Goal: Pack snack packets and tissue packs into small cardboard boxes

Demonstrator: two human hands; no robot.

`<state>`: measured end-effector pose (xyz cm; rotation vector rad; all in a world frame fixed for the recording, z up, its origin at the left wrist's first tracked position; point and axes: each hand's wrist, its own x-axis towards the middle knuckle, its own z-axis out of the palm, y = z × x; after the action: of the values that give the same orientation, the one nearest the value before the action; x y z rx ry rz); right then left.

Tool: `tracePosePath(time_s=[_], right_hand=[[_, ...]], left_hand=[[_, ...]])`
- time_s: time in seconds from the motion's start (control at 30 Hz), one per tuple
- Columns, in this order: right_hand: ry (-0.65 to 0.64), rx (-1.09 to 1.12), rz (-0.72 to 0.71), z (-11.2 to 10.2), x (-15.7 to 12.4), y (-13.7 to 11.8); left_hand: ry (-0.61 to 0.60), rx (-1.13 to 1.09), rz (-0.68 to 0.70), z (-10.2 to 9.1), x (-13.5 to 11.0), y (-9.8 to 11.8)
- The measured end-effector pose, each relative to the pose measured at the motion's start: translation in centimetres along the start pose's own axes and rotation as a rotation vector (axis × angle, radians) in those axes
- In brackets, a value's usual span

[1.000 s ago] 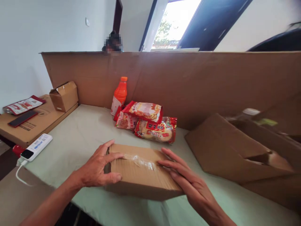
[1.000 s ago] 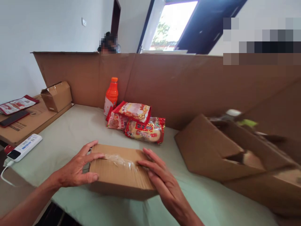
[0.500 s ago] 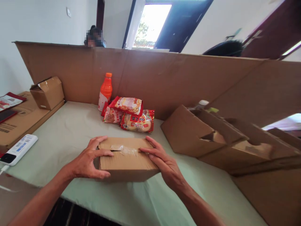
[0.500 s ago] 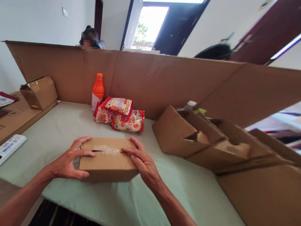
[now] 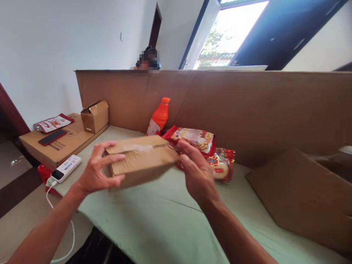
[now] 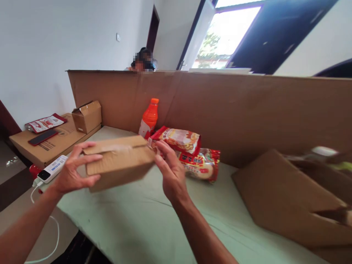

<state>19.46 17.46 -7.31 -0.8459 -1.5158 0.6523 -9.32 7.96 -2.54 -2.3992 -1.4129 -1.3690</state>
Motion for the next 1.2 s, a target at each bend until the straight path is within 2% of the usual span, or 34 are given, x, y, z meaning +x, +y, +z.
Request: tracePosePath(time_s=[0.07,0.13,0.2,0.27,0.37,0.43,0.53,0.63,0.73,0.8,0.9,0.97,1.03,1.1,1.2], right_hand=[[0.001,0.059,0.000,2.7,0.9,-0.8],[-0.082,0.054,0.031,4.3,0.6,-0.4],[-0.175,0.014,0.109,4.7,-1.0,1.5],[-0.213,-0.032,0.221,4.4,-3.5,4.3],[-0.169,-0.122,0.325,3.2,-7.6,8.6],[-0.113,-0.180,0.335,2.6,-9.8,10.3],[-0.100,-0.236,0.316,2.4,-11.4,11.0],[-0.153,-0.267,0.288,2.5,-11.4,10.6],[-0.190,-0.297,0.276,2.6,-11.0,10.4],[-0.206,-0.305,0.257,2.6,-10.8,10.5],[-0.224,-0.306,0.197,2.9,-10.5,10.4],[-0.245,-0.313,0.158,3.3,-10.4,9.7],[-0.253,-0.337,0.146,3.8,-10.2,8.8],[-0.251,-0.384,0.153,4.3,-9.8,8.2],[-0.262,-0.447,0.153,4.3,-9.1,8.1]], left_hand=[[0.131,0.147,-0.040,-3.1,0.6,-2.1],[0.251,0.287,-0.079,-5.8,0.9,-4.9],[0.346,0.390,-0.125,-8.0,0.9,-8.4],[0.410,0.457,-0.196,-9.4,0.5,-12.1],[0.429,0.525,-0.330,-10.1,-0.3,-17.1],[0.425,0.544,-0.392,-9.9,-0.5,-19.7],[0.425,0.552,-0.442,-9.3,-0.3,-22.2],[0.390,0.554,-0.480,-8.8,0.4,-23.4],[0.341,0.564,-0.529,-9.0,0.9,-23.8],[0.312,0.581,-0.563,-9.3,1.0,-23.1],[0.282,0.610,-0.578,-9.3,0.9,-20.2],[0.304,0.666,-0.506,-8.1,0.8,-17.3],[0.362,0.723,-0.339,-5.7,0.6,-14.6],[0.335,0.683,-0.169,-1.9,0.3,-12.7],[0.063,0.513,-0.115,6.2,-0.2,-10.7]])
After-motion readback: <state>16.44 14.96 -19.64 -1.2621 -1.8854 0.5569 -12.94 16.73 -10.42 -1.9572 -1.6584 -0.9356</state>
